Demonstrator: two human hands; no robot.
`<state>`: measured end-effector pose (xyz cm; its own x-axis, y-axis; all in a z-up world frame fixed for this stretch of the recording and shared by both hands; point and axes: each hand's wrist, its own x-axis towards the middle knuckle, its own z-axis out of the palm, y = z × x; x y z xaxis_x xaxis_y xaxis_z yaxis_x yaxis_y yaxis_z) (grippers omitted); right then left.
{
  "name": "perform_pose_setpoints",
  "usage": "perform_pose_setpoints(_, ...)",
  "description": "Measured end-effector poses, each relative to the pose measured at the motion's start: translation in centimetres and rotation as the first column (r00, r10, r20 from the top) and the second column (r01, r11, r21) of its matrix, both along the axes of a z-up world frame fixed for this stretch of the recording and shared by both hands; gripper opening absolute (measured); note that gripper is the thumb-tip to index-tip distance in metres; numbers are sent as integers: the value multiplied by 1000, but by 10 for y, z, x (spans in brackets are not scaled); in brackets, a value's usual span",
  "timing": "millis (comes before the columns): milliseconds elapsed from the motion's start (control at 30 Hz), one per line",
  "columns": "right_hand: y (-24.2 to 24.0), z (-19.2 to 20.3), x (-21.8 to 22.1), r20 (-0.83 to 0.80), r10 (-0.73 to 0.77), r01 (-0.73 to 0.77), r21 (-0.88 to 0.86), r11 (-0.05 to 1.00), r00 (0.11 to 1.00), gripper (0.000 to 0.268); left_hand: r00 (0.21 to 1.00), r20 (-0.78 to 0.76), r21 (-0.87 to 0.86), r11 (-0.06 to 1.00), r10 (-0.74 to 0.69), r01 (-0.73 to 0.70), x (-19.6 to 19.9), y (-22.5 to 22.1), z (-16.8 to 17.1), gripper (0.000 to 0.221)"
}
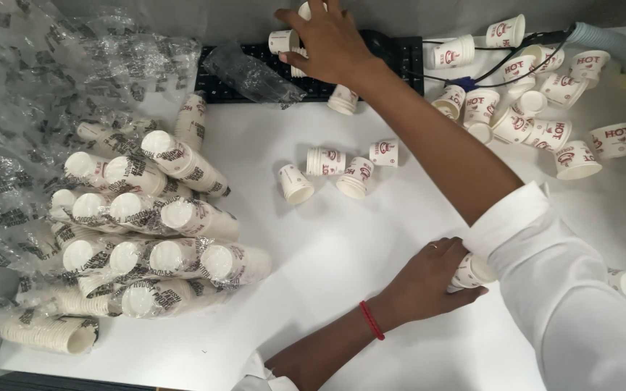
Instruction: Packing small paper cups into plastic sleeves.
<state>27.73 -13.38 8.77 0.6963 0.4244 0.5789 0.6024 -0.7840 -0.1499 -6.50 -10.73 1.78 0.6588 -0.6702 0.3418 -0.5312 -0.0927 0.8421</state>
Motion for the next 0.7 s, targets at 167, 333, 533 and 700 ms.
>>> perform_pose_setpoints(167,19,-23,15,41,-41,46,-128,991,998,45,999,39,45,999,-31,30,-2,-1,-24,51)
perform_pose_setpoints(333,13,4,3,-121,-47,33,-116,993,992,41,999,34,10,1000,-6,6,0,0,-10,64)
perform_pose_setpoints(533,-1,-3,-3,-25,64,-62,71,996,998,7,999,45,-5,1000,-14,14,0,2,-6,55)
perform_pose_setpoints(700,-9,8,-20,-206,163,-136,139,981,965,16,1000,19,-81,997,-3,4,1,2,-5,51)
